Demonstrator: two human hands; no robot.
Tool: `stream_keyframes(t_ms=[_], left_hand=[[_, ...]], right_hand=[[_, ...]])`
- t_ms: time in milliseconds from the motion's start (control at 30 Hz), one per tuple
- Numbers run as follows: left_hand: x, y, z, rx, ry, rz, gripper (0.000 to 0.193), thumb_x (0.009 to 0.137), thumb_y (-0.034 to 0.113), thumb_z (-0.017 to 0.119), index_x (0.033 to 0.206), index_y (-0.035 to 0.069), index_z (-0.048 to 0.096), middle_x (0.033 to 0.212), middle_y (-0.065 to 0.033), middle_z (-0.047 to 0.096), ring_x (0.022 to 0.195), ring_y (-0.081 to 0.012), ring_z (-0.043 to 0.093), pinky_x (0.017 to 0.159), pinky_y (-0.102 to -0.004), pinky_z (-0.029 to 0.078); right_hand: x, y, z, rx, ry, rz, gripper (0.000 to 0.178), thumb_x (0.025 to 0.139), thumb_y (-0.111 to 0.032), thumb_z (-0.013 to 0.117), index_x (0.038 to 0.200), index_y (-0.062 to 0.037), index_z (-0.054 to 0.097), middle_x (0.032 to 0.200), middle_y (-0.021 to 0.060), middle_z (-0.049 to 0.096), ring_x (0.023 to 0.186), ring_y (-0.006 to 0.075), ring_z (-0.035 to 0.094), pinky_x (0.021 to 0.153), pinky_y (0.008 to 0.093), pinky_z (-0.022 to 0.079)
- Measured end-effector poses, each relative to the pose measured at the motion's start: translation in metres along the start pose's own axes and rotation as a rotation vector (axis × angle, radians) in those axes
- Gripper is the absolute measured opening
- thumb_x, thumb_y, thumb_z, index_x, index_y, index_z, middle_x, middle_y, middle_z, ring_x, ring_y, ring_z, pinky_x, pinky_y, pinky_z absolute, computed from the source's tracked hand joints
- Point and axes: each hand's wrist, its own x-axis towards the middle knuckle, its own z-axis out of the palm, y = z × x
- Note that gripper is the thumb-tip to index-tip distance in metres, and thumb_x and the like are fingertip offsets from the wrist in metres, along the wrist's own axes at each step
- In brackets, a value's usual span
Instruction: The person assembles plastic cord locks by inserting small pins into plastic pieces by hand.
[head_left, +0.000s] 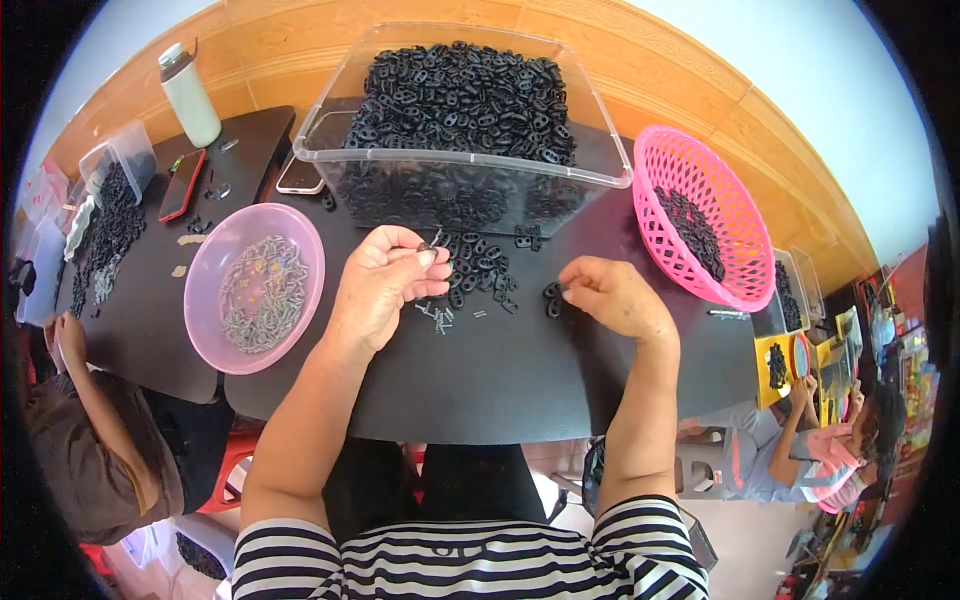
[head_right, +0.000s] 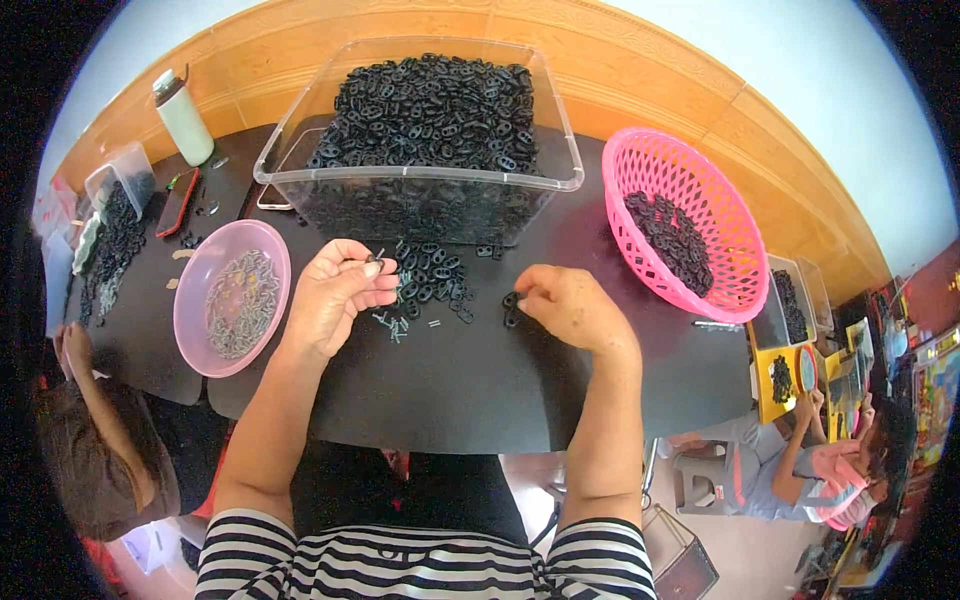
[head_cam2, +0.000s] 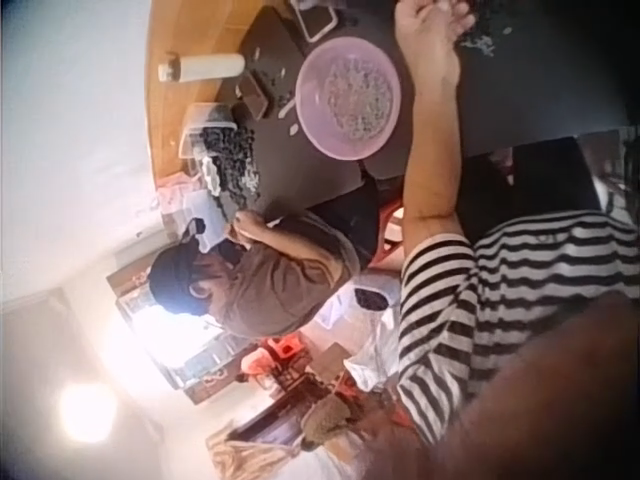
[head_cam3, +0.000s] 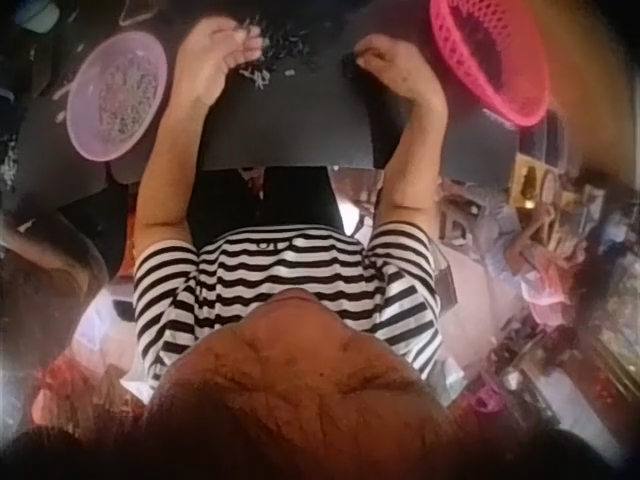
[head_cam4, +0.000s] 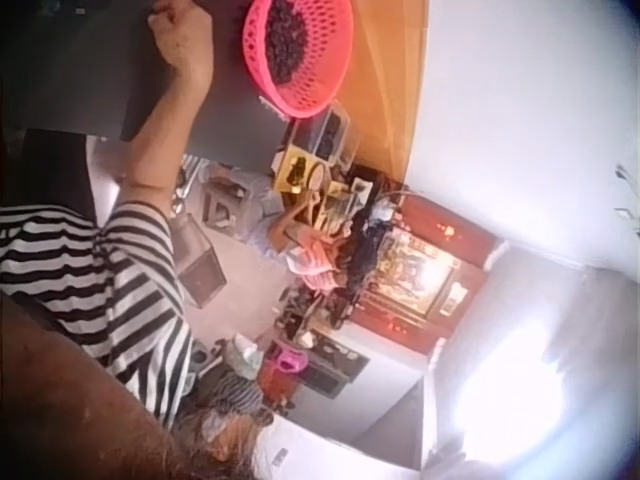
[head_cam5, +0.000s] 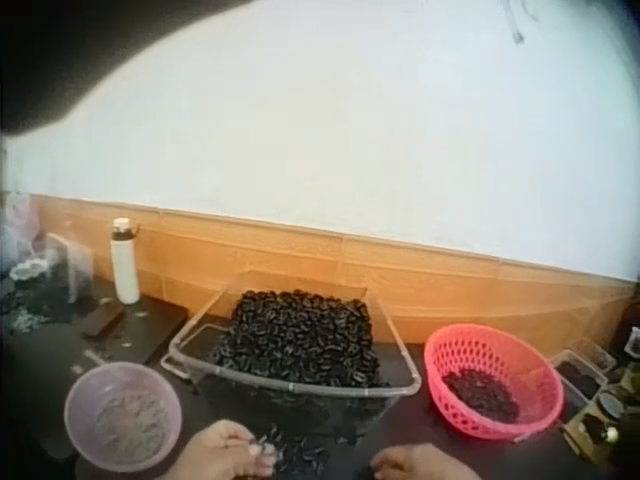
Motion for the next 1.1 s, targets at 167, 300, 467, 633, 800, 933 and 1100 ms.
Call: stream_keyframes(t_ms=[167, 300, 467, 633, 800, 933, 1100], left_hand=[[-0.001, -0.003, 0.002, 0.045, -0.038, -0.037, 0.013, 0.081, 0.002, 0.055, 0.090, 0.005, 0.048, 0.088, -0.0146, 0.060, 0.075, -0.0189, 0.061, 0.066, -0.0304, 0.053], [-0.002, -0.005, 0.004, 0.065, -0.042, -0.054, 0.013, 0.081, 0.002, 0.056, 0.091, 0.007, 0.049, 0.088, -0.0137, 0.061, 0.074, -0.0186, 0.062, 0.064, -0.0312, 0.053], [-0.002, -0.007, 0.007, 0.069, -0.062, -0.067, 0.013, 0.081, 0.003, 0.056, 0.091, 0.007, 0.048, 0.087, -0.0135, 0.061, 0.074, -0.0184, 0.062, 0.064, -0.0313, 0.053], [-0.005, -0.007, 0.007, 0.079, -0.111, -0.087, 0.012, 0.082, 0.003, 0.054, 0.092, 0.002, 0.046, 0.089, -0.0155, 0.059, 0.076, -0.0199, 0.060, 0.066, -0.0304, 0.053], [-0.006, -0.011, 0.009, 0.082, -0.138, -0.125, 0.014, 0.081, 0.004, 0.056, 0.091, 0.005, 0.046, 0.088, -0.0138, 0.061, 0.074, -0.0190, 0.061, 0.065, -0.0308, 0.053], [-0.007, -0.010, 0.010, 0.077, -0.151, -0.141, 0.013, 0.081, 0.003, 0.056, 0.091, 0.005, 0.046, 0.088, -0.0140, 0.061, 0.075, -0.0192, 0.061, 0.065, -0.0313, 0.053], [-0.009, -0.009, 0.013, 0.057, -0.166, -0.159, 0.012, 0.082, 0.002, 0.055, 0.091, 0.002, 0.047, 0.089, -0.0152, 0.059, 0.074, -0.0188, 0.061, 0.065, -0.0292, 0.052]], right_hand=[[0.010, 0.004, 0.014, -0.130, -0.005, -0.048, 0.023, 0.071, -0.012, 0.060, 0.092, -0.0022, 0.058, 0.072, 0.0147, 0.058, 0.073, 0.0298, 0.057, 0.067, 0.0368, 0.045], [0.015, 0.000, 0.028, -0.164, 0.010, -0.082, 0.024, 0.070, -0.013, 0.061, 0.092, -0.0028, 0.058, 0.077, 0.0153, 0.058, 0.078, 0.0303, 0.057, 0.070, 0.0371, 0.045], [0.025, 0.004, 0.038, -0.064, 0.229, -0.230, 0.021, 0.075, -0.010, 0.059, 0.094, -0.0025, 0.058, 0.078, 0.0130, 0.060, 0.071, 0.0266, 0.058, 0.065, 0.0333, 0.047], [0.020, -0.016, 0.036, 0.844, 0.054, 0.078, 0.015, 0.086, -0.014, 0.053, 0.097, -0.0042, 0.057, 0.074, 0.0035, 0.059, 0.058, 0.0075, 0.055, 0.051, 0.0199, 0.044], [0.019, -0.024, 0.044, 1.195, -0.076, 0.104, 0.022, 0.084, -0.014, 0.056, 0.102, -0.0009, 0.055, 0.077, 0.0087, 0.062, 0.063, 0.0154, 0.060, 0.057, 0.0262, 0.050], [0.021, -0.020, 0.045, 1.252, -0.152, 0.086, 0.026, 0.083, -0.011, 0.056, 0.106, 0.0010, 0.053, 0.085, 0.0129, 0.063, 0.073, 0.0212, 0.063, 0.067, 0.0325, 0.053], [0.022, -0.023, 0.052, 1.227, -0.097, 0.106, 0.027, 0.083, -0.007, 0.056, 0.109, -0.0010, 0.052, 0.083, 0.0113, 0.062, 0.072, 0.0193, 0.062, 0.067, 0.0314, 0.052]])
